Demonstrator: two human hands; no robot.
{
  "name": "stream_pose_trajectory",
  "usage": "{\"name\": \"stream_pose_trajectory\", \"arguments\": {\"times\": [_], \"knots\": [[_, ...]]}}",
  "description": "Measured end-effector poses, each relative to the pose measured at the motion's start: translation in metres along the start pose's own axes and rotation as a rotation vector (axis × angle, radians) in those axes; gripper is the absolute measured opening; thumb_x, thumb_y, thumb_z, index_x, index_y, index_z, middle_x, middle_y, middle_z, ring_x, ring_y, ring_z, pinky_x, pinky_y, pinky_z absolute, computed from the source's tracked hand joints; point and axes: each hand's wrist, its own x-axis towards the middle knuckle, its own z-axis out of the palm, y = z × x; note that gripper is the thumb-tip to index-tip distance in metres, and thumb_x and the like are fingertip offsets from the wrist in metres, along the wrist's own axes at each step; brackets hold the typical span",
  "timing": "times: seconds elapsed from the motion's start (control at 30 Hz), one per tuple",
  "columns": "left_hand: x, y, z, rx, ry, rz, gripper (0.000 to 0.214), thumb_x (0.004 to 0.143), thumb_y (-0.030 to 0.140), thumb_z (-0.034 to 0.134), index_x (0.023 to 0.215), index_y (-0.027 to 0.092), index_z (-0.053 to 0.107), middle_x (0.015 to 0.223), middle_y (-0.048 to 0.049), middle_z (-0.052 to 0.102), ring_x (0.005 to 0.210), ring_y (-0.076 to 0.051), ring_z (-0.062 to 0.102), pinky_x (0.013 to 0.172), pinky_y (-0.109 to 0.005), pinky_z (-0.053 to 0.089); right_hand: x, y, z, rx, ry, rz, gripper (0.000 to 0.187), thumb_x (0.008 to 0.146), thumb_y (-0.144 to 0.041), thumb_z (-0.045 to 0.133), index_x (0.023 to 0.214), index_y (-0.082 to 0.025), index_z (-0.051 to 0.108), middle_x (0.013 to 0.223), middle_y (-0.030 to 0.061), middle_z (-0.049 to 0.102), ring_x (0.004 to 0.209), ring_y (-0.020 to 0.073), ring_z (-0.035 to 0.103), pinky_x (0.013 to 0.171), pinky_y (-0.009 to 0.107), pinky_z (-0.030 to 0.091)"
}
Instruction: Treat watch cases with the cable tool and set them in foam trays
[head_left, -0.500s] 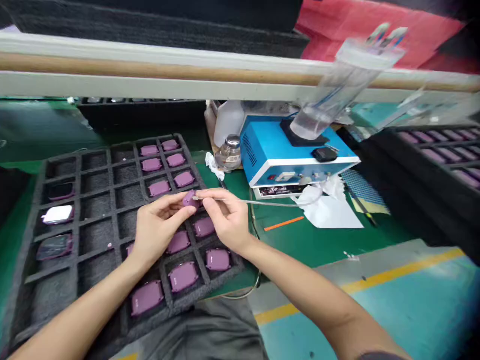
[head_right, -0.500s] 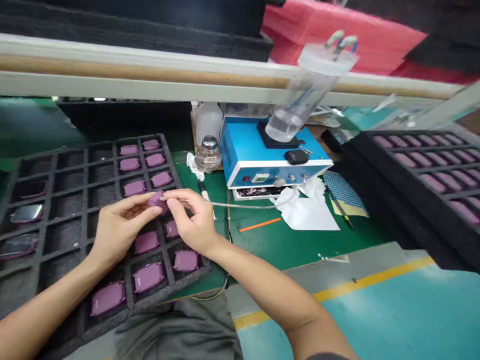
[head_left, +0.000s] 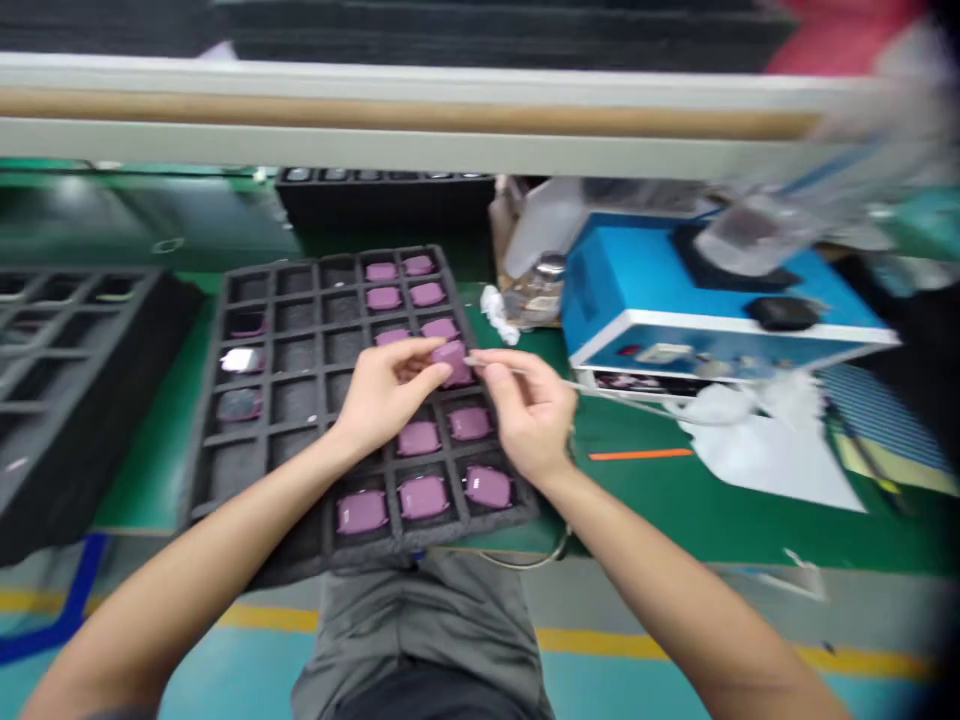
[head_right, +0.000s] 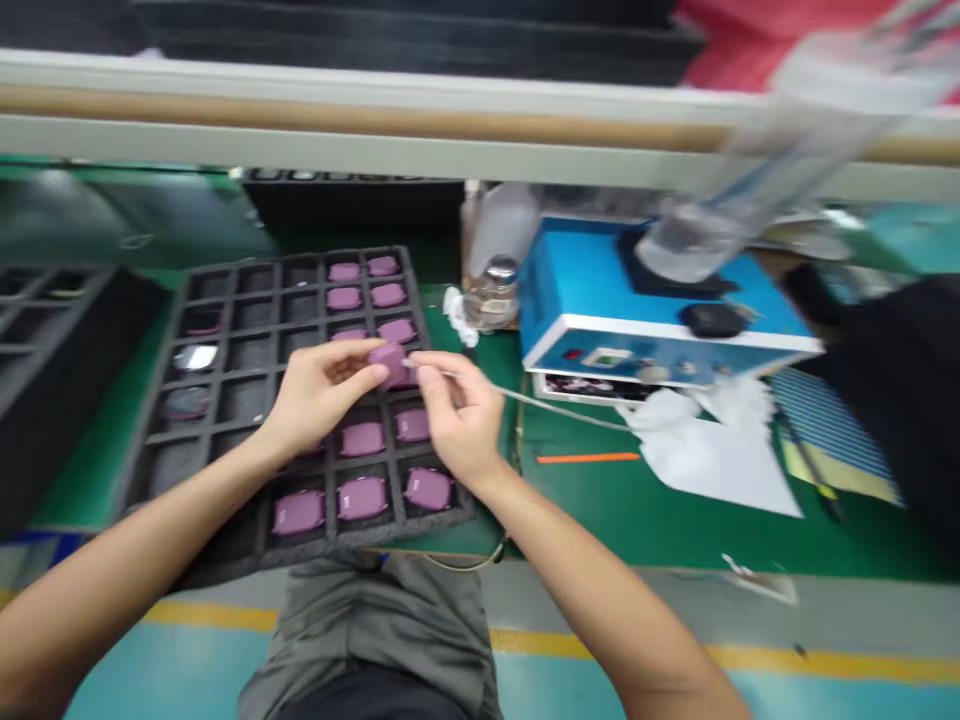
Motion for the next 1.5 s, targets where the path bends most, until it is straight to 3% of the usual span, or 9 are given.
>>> {"name": "stream_pose_trajectory", "arguments": {"times": [0.2, 0.37, 0.57, 0.77, 0.87, 1.0, 1.13, 1.27, 1.5], "knots": [[0.008, 0.03, -0.085, 0.585, -0.264, 0.074, 0.024, 0.083, 0.019, 0.066, 0.105, 0.017, 0.078, 0.095, -0.0066, 0.079, 0.086, -0.022, 0.072, 0.082, -0.032, 0.054, -0.008, 0.007, -0.002, -0.012, 0.007, 0.042, 0.017, 0.093, -0.035, 0.07, 0.097, -0.021, 0.078, 0.097, 0.0062, 0.079, 0.09, 0.0192, 0.076, 0.088, 0.037, 0.065], [0.005, 0.016, -0.105, 0.79, -0.549, -0.058, 0.033, 0.08, 0.011, 0.061, 0.105, 0.021, 0.08, 0.112, -0.005, 0.08, 0.105, -0.024, 0.073, 0.094, -0.031, 0.053, -0.009, 0.006, -0.002, -0.033, 0.004, 0.026, 0.021, 0.093, -0.039, 0.07, 0.096, -0.021, 0.077, 0.095, 0.0062, 0.079, 0.087, 0.0197, 0.076, 0.086, 0.039, 0.066], [-0.038, 0.006, -0.154, 1.114, -0.177, -0.07, 0.039, 0.082, 0.022, 0.059, 0.116, 0.02, 0.078, 0.121, -0.0082, 0.077, 0.115, -0.031, 0.071, 0.102, -0.038, 0.051, -0.01, 0.004, -0.003, -0.032, 0.002, 0.021, 0.019, 0.093, -0.038, 0.069, 0.096, -0.021, 0.078, 0.096, 0.0062, 0.079, 0.088, 0.0195, 0.076, 0.085, 0.038, 0.066], [-0.076, -0.005, -0.189, 1.305, -0.162, -0.121, 0.042, 0.092, 0.034, 0.052, 0.125, 0.022, 0.075, 0.122, -0.0125, 0.076, 0.116, -0.038, 0.07, 0.096, -0.046, 0.053, -0.011, 0.004, -0.003, -0.045, -0.006, 0.03, 0.02, 0.093, -0.039, 0.069, 0.097, -0.021, 0.078, 0.096, 0.0063, 0.079, 0.087, 0.0196, 0.076, 0.085, 0.038, 0.066], [-0.069, 0.0, -0.174, 1.167, -0.04, -0.083, 0.039, 0.094, 0.037, 0.053, 0.118, 0.019, 0.077, 0.118, -0.0133, 0.077, 0.109, -0.036, 0.072, 0.095, -0.046, 0.053, -0.01, 0.005, -0.003, -0.029, -0.003, 0.037, 0.02, 0.093, -0.039, 0.069, 0.096, -0.021, 0.077, 0.096, 0.0061, 0.078, 0.088, 0.0199, 0.076, 0.085, 0.039, 0.066], [-0.04, 0.014, -0.123, 0.523, 0.104, -0.078, 0.034, 0.086, 0.039, 0.069, 0.11, 0.016, 0.075, 0.107, -0.0108, 0.079, 0.092, -0.025, 0.073, 0.085, -0.036, 0.056, -0.008, 0.004, -0.001, -0.001, 0.0, 0.032, 0.018, 0.093, -0.036, 0.069, 0.096, -0.021, 0.077, 0.096, 0.0058, 0.078, 0.089, 0.0193, 0.076, 0.085, 0.037, 0.066], [-0.008, 0.015, -0.052, -0.041, -0.007, -0.128, 0.035, 0.076, 0.033, 0.08, 0.103, 0.013, 0.071, 0.097, -0.009, 0.076, 0.082, -0.019, 0.071, 0.076, -0.031, 0.057, -0.004, 0.003, 0.001, 0.023, 0.033, 0.02, 0.017, 0.094, -0.036, 0.067, 0.098, -0.022, 0.076, 0.098, 0.0062, 0.078, 0.091, 0.0189, 0.076, 0.087, 0.036, 0.065], [0.007, 0.002, 0.0, -0.231, -0.067, -0.104, 0.038, 0.076, 0.029, 0.081, 0.111, 0.016, 0.072, 0.097, -0.0054, 0.074, 0.085, -0.016, 0.069, 0.077, -0.026, 0.054, 0.0, 0.003, 0.001, 0.017, 0.051, -0.003, 0.019, 0.096, -0.038, 0.065, 0.099, -0.022, 0.075, 0.1, 0.0067, 0.079, 0.093, 0.0195, 0.076, 0.09, 0.037, 0.065], [-0.003, -0.013, 0.021, -0.558, 0.04, -0.289, 0.041, 0.067, 0.028, 0.091, 0.092, 0.017, 0.06, 0.087, -0.002, 0.075, 0.083, -0.018, 0.077, 0.081, -0.029, 0.061, 0.001, 0.002, 0.001, 0.017, 0.054, 0.001, 0.015, 0.097, -0.032, 0.065, 0.102, -0.023, 0.076, 0.102, 0.0061, 0.078, 0.095, 0.0185, 0.076, 0.09, 0.034, 0.065]]}}
